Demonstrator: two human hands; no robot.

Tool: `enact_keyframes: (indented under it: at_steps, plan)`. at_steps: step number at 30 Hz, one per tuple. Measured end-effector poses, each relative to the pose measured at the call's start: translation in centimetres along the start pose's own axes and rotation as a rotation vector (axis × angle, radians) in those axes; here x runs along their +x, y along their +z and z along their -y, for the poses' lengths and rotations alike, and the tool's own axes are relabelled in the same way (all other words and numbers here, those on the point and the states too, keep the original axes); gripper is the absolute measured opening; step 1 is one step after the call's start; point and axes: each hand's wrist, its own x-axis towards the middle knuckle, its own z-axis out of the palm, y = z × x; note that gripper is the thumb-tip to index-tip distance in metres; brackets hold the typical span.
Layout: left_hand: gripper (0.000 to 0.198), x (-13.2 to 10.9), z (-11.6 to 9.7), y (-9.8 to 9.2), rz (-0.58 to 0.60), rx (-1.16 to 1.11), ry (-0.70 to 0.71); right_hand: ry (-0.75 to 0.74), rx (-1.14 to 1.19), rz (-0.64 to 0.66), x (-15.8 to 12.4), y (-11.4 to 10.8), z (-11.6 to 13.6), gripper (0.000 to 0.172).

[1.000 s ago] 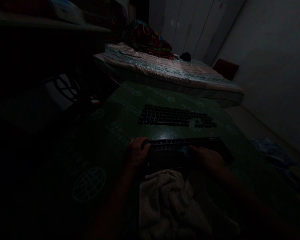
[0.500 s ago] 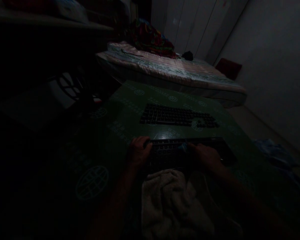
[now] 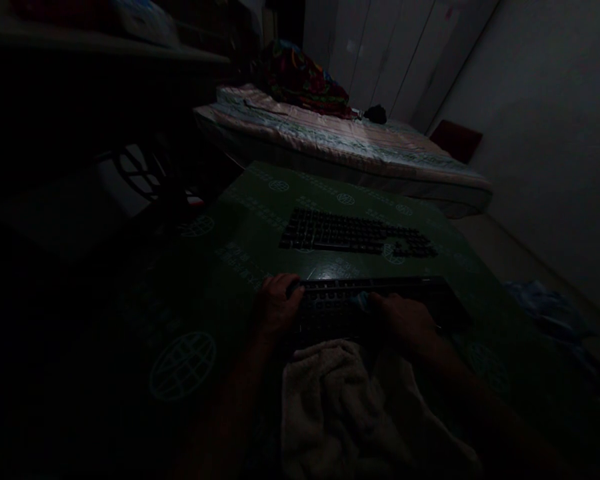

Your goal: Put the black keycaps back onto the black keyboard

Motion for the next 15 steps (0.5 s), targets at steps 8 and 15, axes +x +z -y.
enact_keyframes:
  at_steps: [8, 15]
  plan:
    - [0.021, 0.0, -0.1, 0.0, -0.005, 0.005, -0.008, 0.005, 0.020, 0.053, -1.2, 0.0, -0.9, 0.038]
    - [0.021, 0.0, 0.1, -0.1, -0.006, -0.017, -0.007, 0.027, 0.050, 0.034, -0.6, 0.1, -0.3, 0.042]
